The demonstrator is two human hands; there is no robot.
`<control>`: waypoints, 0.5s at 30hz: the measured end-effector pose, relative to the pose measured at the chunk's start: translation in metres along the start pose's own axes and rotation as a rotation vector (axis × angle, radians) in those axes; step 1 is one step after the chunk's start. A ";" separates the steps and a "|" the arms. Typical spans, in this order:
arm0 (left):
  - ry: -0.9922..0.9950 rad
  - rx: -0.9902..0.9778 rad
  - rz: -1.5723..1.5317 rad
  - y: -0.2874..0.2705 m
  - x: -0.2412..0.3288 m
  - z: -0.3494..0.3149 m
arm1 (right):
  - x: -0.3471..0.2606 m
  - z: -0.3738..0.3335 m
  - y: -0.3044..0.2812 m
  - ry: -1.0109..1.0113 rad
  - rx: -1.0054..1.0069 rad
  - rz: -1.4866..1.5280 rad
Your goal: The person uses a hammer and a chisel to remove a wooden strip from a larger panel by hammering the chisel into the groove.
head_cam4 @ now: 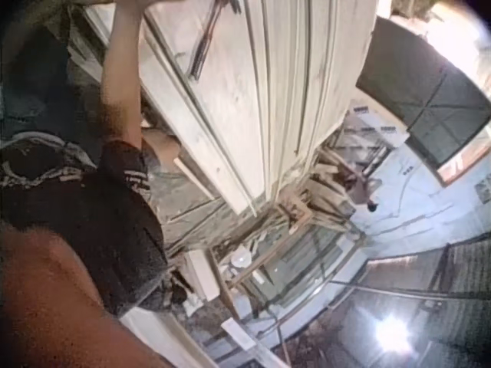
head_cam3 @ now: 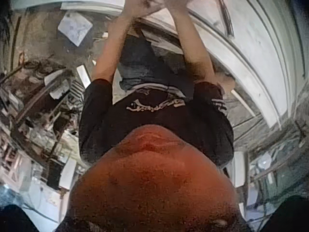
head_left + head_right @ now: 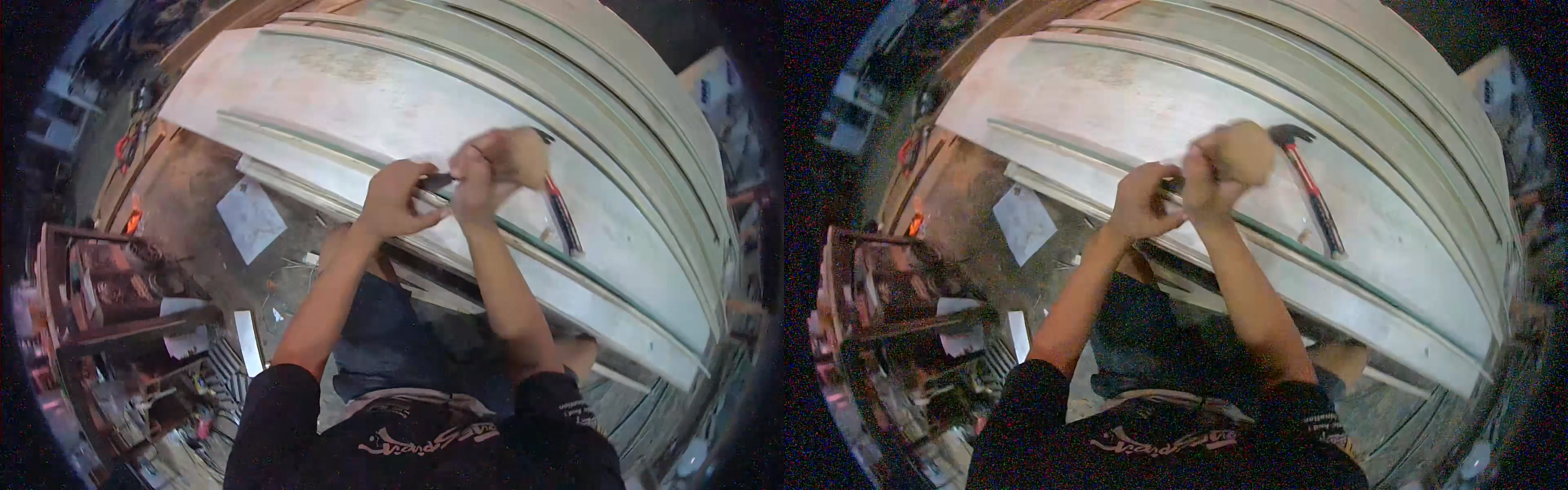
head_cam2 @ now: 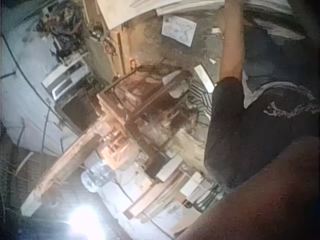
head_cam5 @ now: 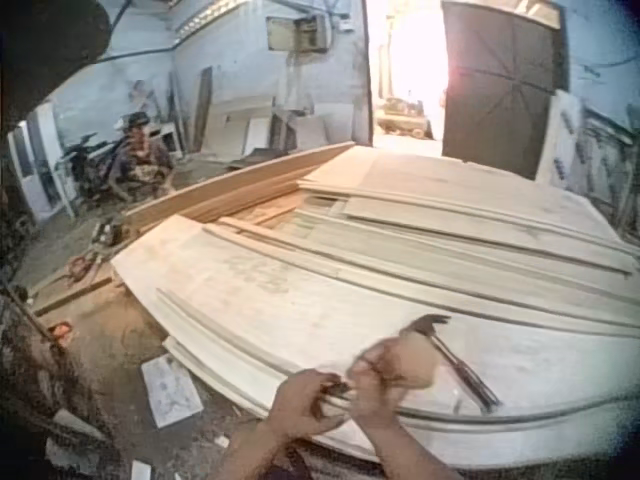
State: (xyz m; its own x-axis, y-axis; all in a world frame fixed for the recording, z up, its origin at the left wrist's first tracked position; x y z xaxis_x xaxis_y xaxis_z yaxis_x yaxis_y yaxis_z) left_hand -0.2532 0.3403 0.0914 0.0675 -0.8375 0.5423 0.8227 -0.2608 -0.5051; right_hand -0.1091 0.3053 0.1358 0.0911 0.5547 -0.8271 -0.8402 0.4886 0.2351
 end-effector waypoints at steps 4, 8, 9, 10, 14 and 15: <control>-0.212 0.181 -0.025 0.020 0.002 0.014 | -0.022 0.005 0.034 0.149 0.089 0.173; -0.301 0.414 -0.111 0.035 -0.025 -0.005 | -0.031 0.011 0.026 0.252 -0.282 -0.140; -0.264 0.456 -0.166 0.037 -0.029 -0.012 | -0.029 0.001 0.022 0.200 -0.501 -0.351; -0.312 0.334 0.072 0.030 -0.015 -0.004 | -0.040 -0.008 0.001 -0.099 -0.452 -0.775; -0.228 0.408 -0.004 0.029 -0.007 0.010 | -0.020 0.002 -0.148 0.138 -0.253 -1.611; -0.232 0.412 -0.001 0.030 -0.005 0.010 | -0.011 0.008 -0.177 0.373 -0.286 -1.586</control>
State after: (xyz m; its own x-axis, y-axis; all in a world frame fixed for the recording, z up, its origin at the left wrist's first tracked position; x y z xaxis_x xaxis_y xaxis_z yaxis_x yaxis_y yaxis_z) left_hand -0.2236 0.3418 0.0803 0.1526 -0.6959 0.7017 0.9750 -0.0099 -0.2218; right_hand 0.0429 0.2185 0.1076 0.8097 -0.5460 -0.2153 -0.1101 0.2190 -0.9695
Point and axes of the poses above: each hand's wrist, its own z-axis towards the middle knuckle, its own y-axis out of the palm, x = y × z, the point moved 7 cm from there along z, towards the middle knuckle, and after that the axes turned 11 degrees about y, right-handed, at the moved point
